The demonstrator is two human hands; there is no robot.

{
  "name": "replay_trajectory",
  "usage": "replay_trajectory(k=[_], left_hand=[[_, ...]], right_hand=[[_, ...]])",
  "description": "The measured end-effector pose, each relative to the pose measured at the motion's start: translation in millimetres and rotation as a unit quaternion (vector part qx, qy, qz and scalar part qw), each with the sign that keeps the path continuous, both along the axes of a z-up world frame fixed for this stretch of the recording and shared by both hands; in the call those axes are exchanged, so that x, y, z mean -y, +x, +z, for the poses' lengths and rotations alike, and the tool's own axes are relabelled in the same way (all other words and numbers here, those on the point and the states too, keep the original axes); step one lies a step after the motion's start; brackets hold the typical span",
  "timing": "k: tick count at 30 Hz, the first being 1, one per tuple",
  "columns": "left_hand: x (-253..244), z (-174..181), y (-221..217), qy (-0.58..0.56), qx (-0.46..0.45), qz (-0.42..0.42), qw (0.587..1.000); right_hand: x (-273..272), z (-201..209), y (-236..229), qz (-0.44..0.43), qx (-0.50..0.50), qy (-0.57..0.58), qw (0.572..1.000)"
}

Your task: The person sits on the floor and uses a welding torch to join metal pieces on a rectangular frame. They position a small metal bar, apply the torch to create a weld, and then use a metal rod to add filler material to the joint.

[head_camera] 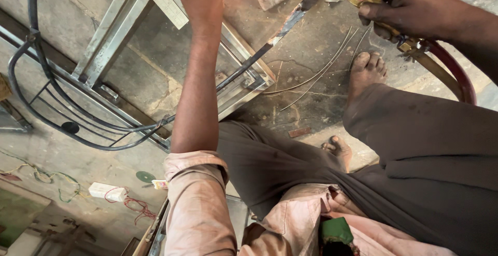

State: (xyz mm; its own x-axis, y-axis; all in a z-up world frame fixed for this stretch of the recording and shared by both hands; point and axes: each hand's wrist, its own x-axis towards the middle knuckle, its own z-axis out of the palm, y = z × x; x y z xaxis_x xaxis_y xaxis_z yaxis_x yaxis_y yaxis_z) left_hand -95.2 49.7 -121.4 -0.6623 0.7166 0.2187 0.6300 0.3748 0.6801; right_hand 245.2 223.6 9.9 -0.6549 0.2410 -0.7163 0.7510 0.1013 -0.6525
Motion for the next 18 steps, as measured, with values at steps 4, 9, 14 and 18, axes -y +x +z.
replay_trajectory(k=[4,9,14,18], left_hand=[[2,-8,-1,-0.019,0.085,0.019,0.996],[0,-15,1,0.016,0.009,0.003,1.000],[-1,-14,1,0.014,-0.009,-0.009,1.000],[0,-9,1,0.053,0.037,-0.025,0.998]], right_hand=[[1,1,1,-0.001,0.012,0.004,1.000],[0,4,0,0.007,0.021,0.017,1.000],[0,8,0,-0.021,0.035,-0.024,0.999],[-1,10,-3,-0.025,0.027,-0.039,0.999]])
